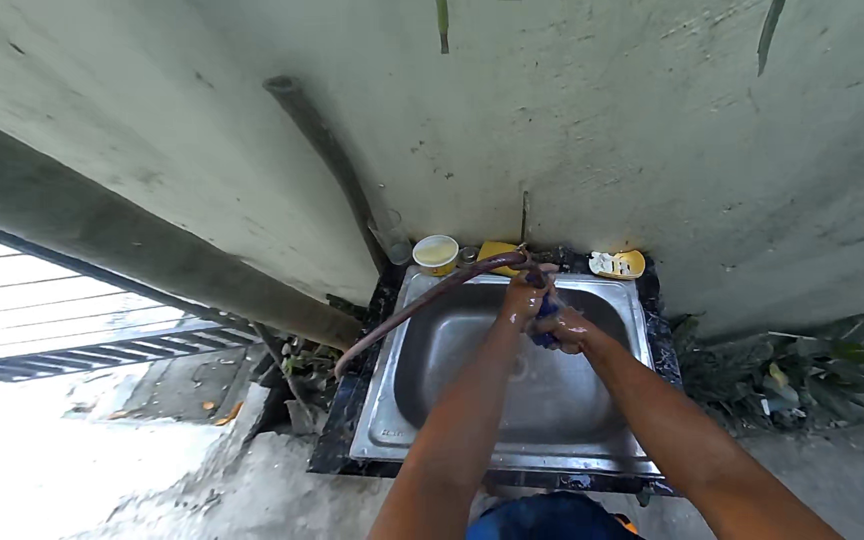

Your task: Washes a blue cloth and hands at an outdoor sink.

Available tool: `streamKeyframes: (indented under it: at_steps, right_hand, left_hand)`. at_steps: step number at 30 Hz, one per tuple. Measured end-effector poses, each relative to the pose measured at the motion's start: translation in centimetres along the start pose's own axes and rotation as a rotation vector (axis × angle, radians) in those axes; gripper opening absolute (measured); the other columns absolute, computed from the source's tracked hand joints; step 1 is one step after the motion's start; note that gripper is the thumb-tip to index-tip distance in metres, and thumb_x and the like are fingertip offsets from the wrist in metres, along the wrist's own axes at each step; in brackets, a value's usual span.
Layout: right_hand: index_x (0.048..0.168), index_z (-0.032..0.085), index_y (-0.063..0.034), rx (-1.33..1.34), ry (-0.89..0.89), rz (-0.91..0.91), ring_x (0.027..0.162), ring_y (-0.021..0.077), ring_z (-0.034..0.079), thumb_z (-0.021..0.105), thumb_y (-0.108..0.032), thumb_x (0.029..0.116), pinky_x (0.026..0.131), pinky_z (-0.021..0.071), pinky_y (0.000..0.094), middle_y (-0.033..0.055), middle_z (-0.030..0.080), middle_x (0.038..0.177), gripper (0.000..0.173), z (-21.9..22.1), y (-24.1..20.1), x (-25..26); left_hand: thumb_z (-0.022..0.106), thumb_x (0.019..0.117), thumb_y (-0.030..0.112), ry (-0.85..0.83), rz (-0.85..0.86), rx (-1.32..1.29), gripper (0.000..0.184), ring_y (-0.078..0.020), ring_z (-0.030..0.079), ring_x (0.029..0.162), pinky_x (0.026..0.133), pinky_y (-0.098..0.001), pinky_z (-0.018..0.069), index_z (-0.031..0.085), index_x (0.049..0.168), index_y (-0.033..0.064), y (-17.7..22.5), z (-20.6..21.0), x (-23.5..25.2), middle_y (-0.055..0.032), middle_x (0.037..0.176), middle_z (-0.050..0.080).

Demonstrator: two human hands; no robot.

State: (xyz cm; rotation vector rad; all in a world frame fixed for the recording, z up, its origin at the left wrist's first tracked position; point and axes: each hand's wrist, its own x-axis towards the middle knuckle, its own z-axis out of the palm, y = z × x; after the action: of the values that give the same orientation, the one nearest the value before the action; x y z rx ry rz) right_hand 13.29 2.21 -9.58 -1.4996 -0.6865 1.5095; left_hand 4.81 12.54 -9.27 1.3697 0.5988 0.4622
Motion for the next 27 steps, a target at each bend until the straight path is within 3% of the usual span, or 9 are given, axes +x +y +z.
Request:
streamKeyframes:
  at_steps: [4,7,10,12,14,17,20,23,27]
  right_hand:
    - [0.110,0.065,0.0001,-0.441,0.144,-0.045,0.067,0.0125,0.056,0.070,-0.010,0.0944,0.063,0.0496,0.0316,0.0069,0.062,0.082,0.019,0.5,1.0,1.1]
    - [0.119,0.066,0.0003,-0.641,0.211,-0.175,0.095,0.0284,0.069,0.075,-0.018,0.0904,0.090,0.0554,0.0538,0.0185,0.071,0.105,0.035,0.2,2.6,2.3]
    - [0.122,0.067,-0.0025,-0.772,0.260,-0.058,0.108,0.0362,0.067,0.076,-0.030,0.0900,0.097,0.0503,0.0634,0.0211,0.070,0.112,0.043,-0.2,2.5,2.6]
    - [0.116,0.069,-0.0004,-0.804,0.302,0.001,0.106,0.0399,0.067,0.076,-0.036,0.0900,0.093,0.0498,0.0666,0.0233,0.070,0.108,0.044,-0.7,2.4,2.3]
    - [0.119,0.067,-0.0013,-0.714,0.340,-0.012,0.102,0.0347,0.069,0.078,-0.036,0.0895,0.091,0.0535,0.0607,0.0204,0.071,0.107,0.047,-1.1,2.2,2.0]
    - [0.141,0.051,-0.0025,-0.525,0.373,-0.057,0.123,0.0361,0.059,0.086,-0.019,0.0807,0.104,0.0491,0.0574,0.0238,0.059,0.133,0.072,-1.2,1.6,1.7]
    - [0.155,0.037,-0.0181,-0.020,0.304,0.085,0.125,0.0367,0.056,0.060,-0.010,0.0936,0.089,0.0524,0.0620,0.0166,0.052,0.145,0.066,-0.8,0.5,-0.1]
    - [0.139,0.047,-0.0189,0.539,0.176,0.116,0.108,0.0394,0.066,0.021,-0.051,0.1071,0.079,0.0579,0.0603,0.0152,0.061,0.128,0.053,-1.6,1.9,-0.3]
    - [0.106,0.060,-0.0181,0.859,0.210,-0.064,0.079,0.0195,0.069,0.021,-0.064,0.1050,0.067,0.0602,0.0406,0.0059,0.069,0.089,0.060,-1.6,3.8,1.1]
  left_hand:
    - [0.061,0.1031,0.025,0.078,-0.079,0.327,0.026,-0.0190,0.061,0.080,0.079,-0.0407,0.0527,0.067,0.114,0.0020,1.2,0.9,0.0,-0.0115,0.092,0.066]
    - [0.054,0.1067,0.029,0.140,-0.164,0.356,0.031,-0.0215,0.060,0.075,0.075,-0.0429,0.0515,0.066,0.107,0.0002,1.1,1.3,-0.1,-0.0116,0.085,0.063]
    - [0.053,0.1073,0.027,0.168,-0.181,0.197,0.027,-0.0120,0.056,0.062,0.061,-0.0302,0.0514,0.065,0.107,0.0029,-0.1,1.2,0.1,-0.0037,0.075,0.058]
    - [0.062,0.1024,0.025,0.065,-0.149,0.223,0.032,-0.0222,0.064,0.093,0.086,-0.0417,0.0534,0.062,0.124,0.0005,-0.8,0.2,-0.4,-0.0147,0.105,0.065]
    - [0.070,0.0971,0.033,-0.027,-0.168,0.276,0.058,-0.0280,0.063,0.113,0.101,-0.0482,0.0514,0.048,0.140,0.0017,-1.9,-1.2,-0.4,-0.0208,0.125,0.063]
    - [0.072,0.0952,0.036,-0.014,-0.202,0.309,0.054,-0.0248,0.066,0.113,0.102,-0.0473,0.0516,0.057,0.135,0.0033,-2.0,-1.7,-0.5,-0.0175,0.121,0.067]
    - [0.076,0.0905,0.022,0.061,-0.095,0.410,0.044,-0.0271,0.066,0.108,0.097,-0.0484,0.0527,0.061,0.127,0.0020,-1.1,-1.3,-0.6,-0.0183,0.115,0.068]
    - [0.083,0.0825,0.017,0.045,0.104,0.502,0.050,-0.0301,0.065,0.111,0.100,-0.0470,0.0519,0.062,0.124,-0.0036,-1.7,-0.6,-0.6,-0.0217,0.118,0.066]
    - [0.082,0.0792,0.005,-0.252,0.215,0.353,0.060,-0.0260,0.059,0.125,0.109,-0.0410,0.0469,0.059,0.134,-0.0038,-2.6,0.6,-1.4,-0.0207,0.134,0.062]
